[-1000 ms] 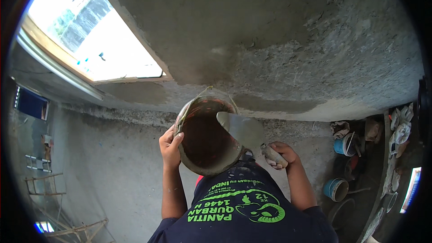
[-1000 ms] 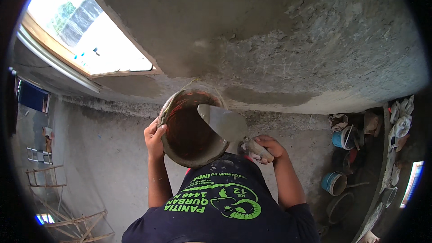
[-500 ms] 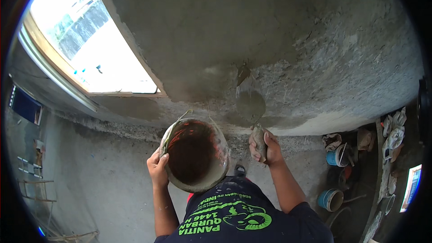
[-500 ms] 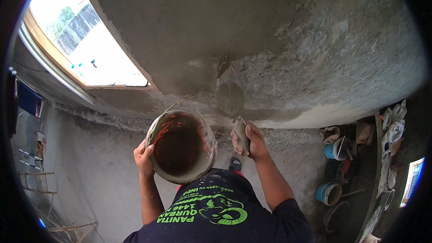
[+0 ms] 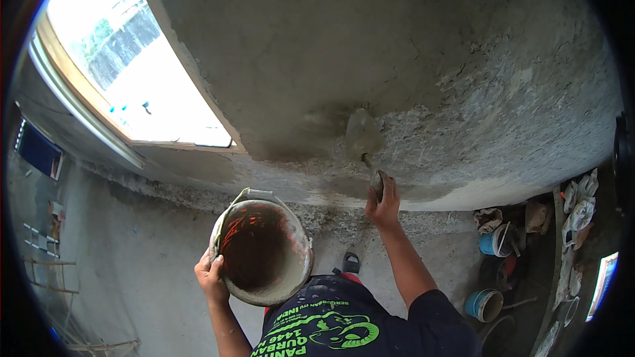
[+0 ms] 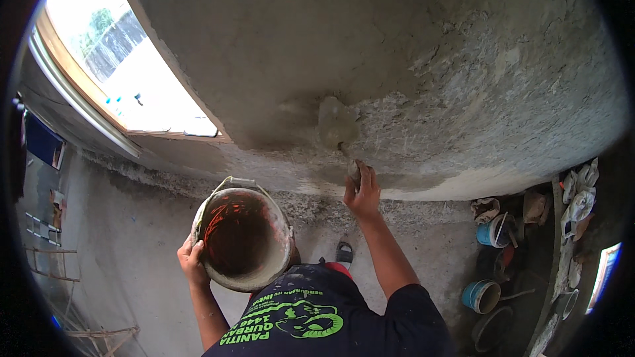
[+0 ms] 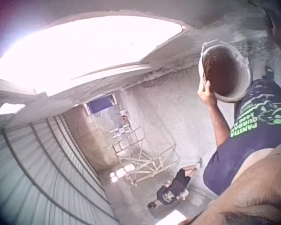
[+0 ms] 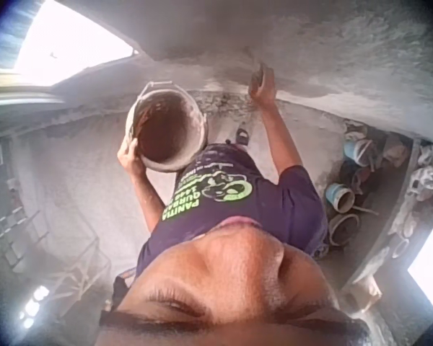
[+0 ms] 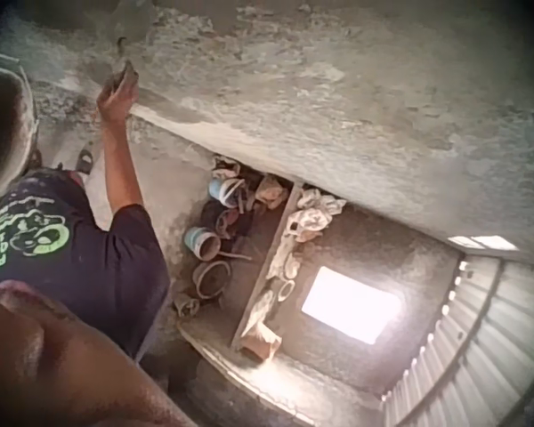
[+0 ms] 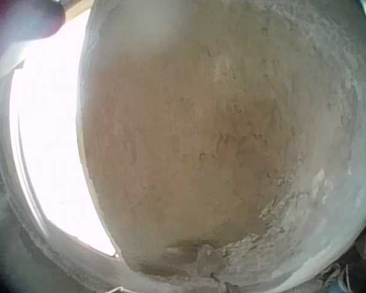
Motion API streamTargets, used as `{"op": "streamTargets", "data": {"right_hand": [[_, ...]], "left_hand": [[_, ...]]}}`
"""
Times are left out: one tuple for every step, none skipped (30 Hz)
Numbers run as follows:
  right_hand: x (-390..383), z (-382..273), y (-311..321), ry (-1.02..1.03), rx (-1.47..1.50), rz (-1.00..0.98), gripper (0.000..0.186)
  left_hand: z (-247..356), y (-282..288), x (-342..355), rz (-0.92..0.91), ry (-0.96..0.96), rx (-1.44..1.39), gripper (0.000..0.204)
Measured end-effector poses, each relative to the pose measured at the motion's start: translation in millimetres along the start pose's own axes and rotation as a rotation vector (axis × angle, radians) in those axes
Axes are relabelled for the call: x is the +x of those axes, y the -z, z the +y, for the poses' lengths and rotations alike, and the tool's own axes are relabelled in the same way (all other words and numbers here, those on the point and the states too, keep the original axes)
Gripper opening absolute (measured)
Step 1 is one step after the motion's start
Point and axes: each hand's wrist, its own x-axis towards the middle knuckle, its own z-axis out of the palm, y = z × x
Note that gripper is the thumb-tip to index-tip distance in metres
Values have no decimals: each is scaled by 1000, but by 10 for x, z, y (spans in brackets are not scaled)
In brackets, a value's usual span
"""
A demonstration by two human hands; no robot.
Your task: The person scoops mortar from a bucket using a trowel and spreads it onto the wall.
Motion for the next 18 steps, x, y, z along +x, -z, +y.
{"op": "streamTargets", "data": {"right_hand": [[46, 62, -44, 2, 0, 0, 48], [111, 78, -76, -9, -62, 5, 49], [141, 93, -89, -20, -125, 11, 49], [114, 147, -106, -19, -125, 7, 49], [44, 226, -118, -56, -179, -20, 49], [-34, 299, -143, -93, -234, -44, 49], [-178, 333, -111, -94, -237, -44, 49], [-390, 345, -79, -134, -219, -100, 49], [-531, 360, -51, -169, -201, -154, 49], [-633, 330, 4, -162, -201, -151, 49], [-690, 297, 72, -123, -131, -140, 49], [-686, 225, 147, -90, -62, -134, 49], [-599, 216, 160, -86, -63, -136, 49], [-443, 186, 197, -57, -35, -98, 49], [-268, 162, 224, -28, -6, -60, 49], [-52, 115, 285, -28, -16, -55, 49], [182, 77, 282, -5, -22, -31, 49], [306, 48, 254, 18, -27, -4, 49]], "left_hand": [[2, 25, -1, 0, -1, -1, 36], [21, 39, -31, 22, 7, -7, 36], [38, 40, -55, 42, 15, -13, 36], [57, 36, -52, 42, 10, -5, 37], [85, 19, -75, 42, 13, -6, 37], [111, 19, -79, 38, 38, -30, 37], [123, 21, -87, 33, 63, -55, 38], [120, 48, -89, 29, 58, -57, 38], [84, 62, -97, 41, 43, -53, 38], [50, 76, -115, 57, 31, -49, 39], [20, 67, -98, 60, 24, -58, 39], [2, 73, -110, 66, 32, -64, 38], [-15, 77, -114, 73, 40, -69, 38], [-39, 87, -120, 72, 47, -72, 38], [-81, 93, -99, 57, 43, -59, 37], [-103, 80, -91, 32, 32, -49, 36], [-131, 52, -82, 27, 38, -51, 36], [-154, 20, -54, 25, 49, -72, 35]]}}
